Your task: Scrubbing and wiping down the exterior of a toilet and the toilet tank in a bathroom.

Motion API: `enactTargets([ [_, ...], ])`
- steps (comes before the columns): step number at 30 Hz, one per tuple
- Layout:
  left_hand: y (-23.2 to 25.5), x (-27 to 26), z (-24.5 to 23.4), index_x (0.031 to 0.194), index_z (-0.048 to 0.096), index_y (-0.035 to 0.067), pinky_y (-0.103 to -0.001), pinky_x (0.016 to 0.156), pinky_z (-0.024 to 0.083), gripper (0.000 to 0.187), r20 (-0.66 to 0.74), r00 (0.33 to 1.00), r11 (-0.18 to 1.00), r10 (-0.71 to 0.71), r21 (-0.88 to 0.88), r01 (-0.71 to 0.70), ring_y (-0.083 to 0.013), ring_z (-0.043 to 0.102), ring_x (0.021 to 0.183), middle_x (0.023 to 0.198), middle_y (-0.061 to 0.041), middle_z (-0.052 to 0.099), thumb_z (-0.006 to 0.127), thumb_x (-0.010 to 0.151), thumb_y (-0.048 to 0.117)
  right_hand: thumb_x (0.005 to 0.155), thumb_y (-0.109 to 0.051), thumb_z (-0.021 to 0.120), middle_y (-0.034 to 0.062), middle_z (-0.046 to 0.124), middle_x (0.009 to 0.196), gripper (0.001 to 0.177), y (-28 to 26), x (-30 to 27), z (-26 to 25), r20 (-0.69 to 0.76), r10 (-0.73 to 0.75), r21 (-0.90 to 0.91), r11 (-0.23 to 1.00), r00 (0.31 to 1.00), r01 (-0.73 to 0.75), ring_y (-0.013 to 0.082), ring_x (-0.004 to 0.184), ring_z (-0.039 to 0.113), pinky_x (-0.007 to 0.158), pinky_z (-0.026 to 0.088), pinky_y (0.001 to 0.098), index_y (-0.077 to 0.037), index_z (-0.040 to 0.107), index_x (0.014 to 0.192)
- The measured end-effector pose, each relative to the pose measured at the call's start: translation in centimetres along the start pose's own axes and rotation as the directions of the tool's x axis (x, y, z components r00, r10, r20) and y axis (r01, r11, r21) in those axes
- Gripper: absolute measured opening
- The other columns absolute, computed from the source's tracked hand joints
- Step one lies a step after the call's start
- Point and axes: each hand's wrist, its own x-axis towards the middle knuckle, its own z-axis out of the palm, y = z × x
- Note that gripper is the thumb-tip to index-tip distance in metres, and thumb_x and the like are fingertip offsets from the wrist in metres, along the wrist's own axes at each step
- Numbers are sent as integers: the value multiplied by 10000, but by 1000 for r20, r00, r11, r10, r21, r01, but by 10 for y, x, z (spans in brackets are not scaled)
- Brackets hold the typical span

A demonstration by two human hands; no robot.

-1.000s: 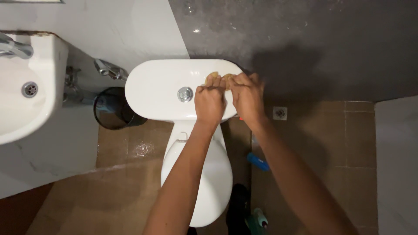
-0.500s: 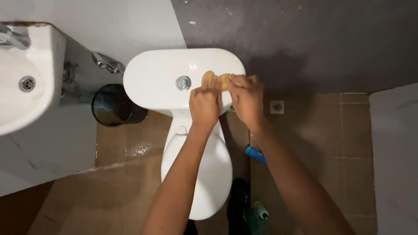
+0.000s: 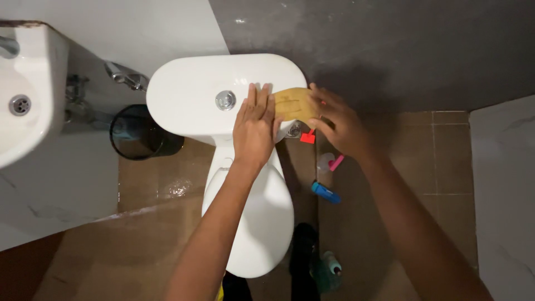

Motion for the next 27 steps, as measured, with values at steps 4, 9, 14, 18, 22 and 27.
enactTargets([
  [4,2,4,2,1465,569,10,-467,1176,395,492,-20,993,990,115,-80,-116,-365,421,1485,1549,-159,527,639,985,90,923,-122,773,172,498,1574,519,6,4,6,12,-81,18,997,997,81,330,1424,523,1166,446,396,-10,598,1398],
  [9,-5,7,8,1506,529,37,-440,1201,396,597,114,980,986,160,34,-165,-313,455,1506,1592,-92,525,630,918,-8,929,-74,769,167,549,1540,527,5,16,8,-25,-190,25,981,982,190,343,1361,567,1137,471,403,-17,591,1422],
  [14,-3,15,2,1421,578,-1,-486,1148,402,524,112,984,978,138,-175,-117,-364,482,1430,1510,-141,556,683,917,103,903,-42,759,168,581,1479,462,13,23,15,-36,-211,7,977,977,211,361,1292,587,1095,471,417,-23,650,1352],
  [18,-2,17,15,1256,708,6,-480,1092,454,402,29,993,978,114,-182,-107,-357,556,1347,1398,-137,651,721,878,140,916,-32,738,153,640,1397,323,11,27,20,-65,-236,-35,972,970,234,347,1152,607,1005,489,409,-19,732,1239],
  [22,-8,17,37,1182,755,24,-454,1082,479,325,-10,992,987,124,-103,-125,-339,616,1312,1332,-138,696,691,867,65,944,-32,723,144,692,1290,221,11,35,22,-81,-250,-52,968,965,246,323,1027,603,919,508,403,-10,771,1159],
  [27,-10,23,41,1138,771,30,-424,1007,510,332,-44,989,987,140,-74,-143,-331,670,1247,1260,-159,727,653,828,8,944,-12,712,122,726,1043,90,9,48,23,-63,-258,-67,965,964,254,288,837,562,769,487,394,22,776,998],
])
